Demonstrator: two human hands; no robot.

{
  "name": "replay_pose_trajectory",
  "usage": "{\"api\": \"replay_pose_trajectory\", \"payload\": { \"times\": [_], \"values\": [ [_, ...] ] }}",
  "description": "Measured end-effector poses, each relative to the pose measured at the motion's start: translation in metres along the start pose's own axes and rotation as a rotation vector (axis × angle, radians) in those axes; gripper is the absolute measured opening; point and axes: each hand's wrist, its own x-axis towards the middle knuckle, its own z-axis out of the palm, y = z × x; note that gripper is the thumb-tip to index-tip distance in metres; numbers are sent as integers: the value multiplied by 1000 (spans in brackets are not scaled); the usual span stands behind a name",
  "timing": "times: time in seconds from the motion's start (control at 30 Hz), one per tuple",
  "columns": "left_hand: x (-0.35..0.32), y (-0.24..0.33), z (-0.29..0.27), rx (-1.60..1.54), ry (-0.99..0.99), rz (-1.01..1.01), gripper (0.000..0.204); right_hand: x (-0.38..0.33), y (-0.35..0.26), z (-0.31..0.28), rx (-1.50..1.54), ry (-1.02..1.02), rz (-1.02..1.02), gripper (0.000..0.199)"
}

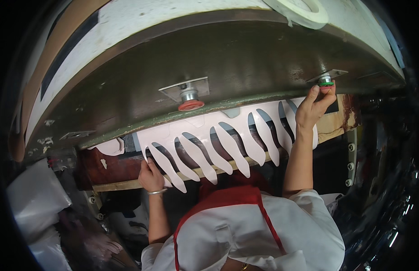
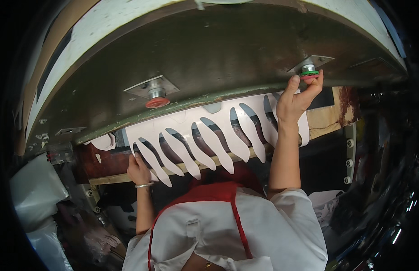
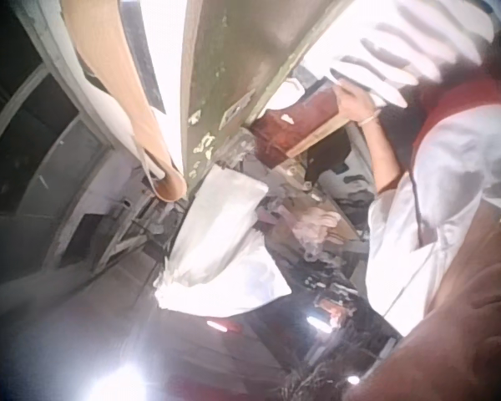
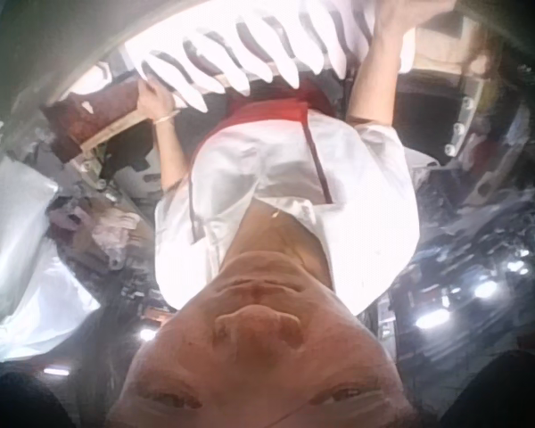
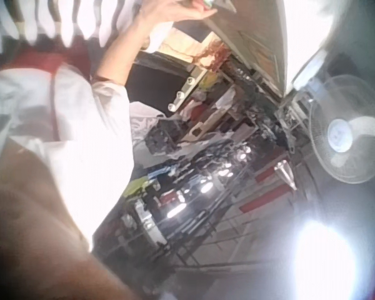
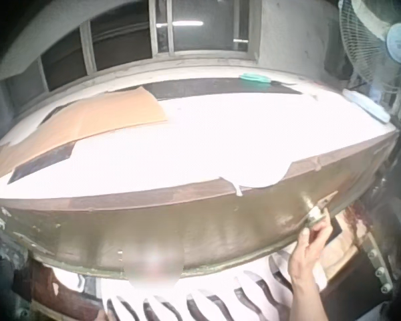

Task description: The person places white sheet material onto a hydraulic cutting machine, aligns it with a shoe-shaped die, and presses a button to cut out multiple shoe-shaped pieces. The person then removes the cut pieces and the remaining sheet, stacks the cutouts, and repeats the process with new sheets.

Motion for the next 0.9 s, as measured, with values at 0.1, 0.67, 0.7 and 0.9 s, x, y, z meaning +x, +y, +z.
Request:
{"api": "replay_pose_trajectory", "payload": {
  "times": [0.1,0.67,0.7,0.9],
  "values": [
    [7,3,-5,14,6,-9,34,-11,2,-18,-52,-50,-85,45],
    [-55,-32,-26,-276,72,81,33,-101,52,-141,-305,-104,392,23],
    [-64,-34,-30,-293,47,28,33,-103,36,-142,-445,-106,367,27],
    [-137,-68,-57,-96,-124,-11,35,-180,-64,-58,-29,-765,-77,98]
  ]
}}
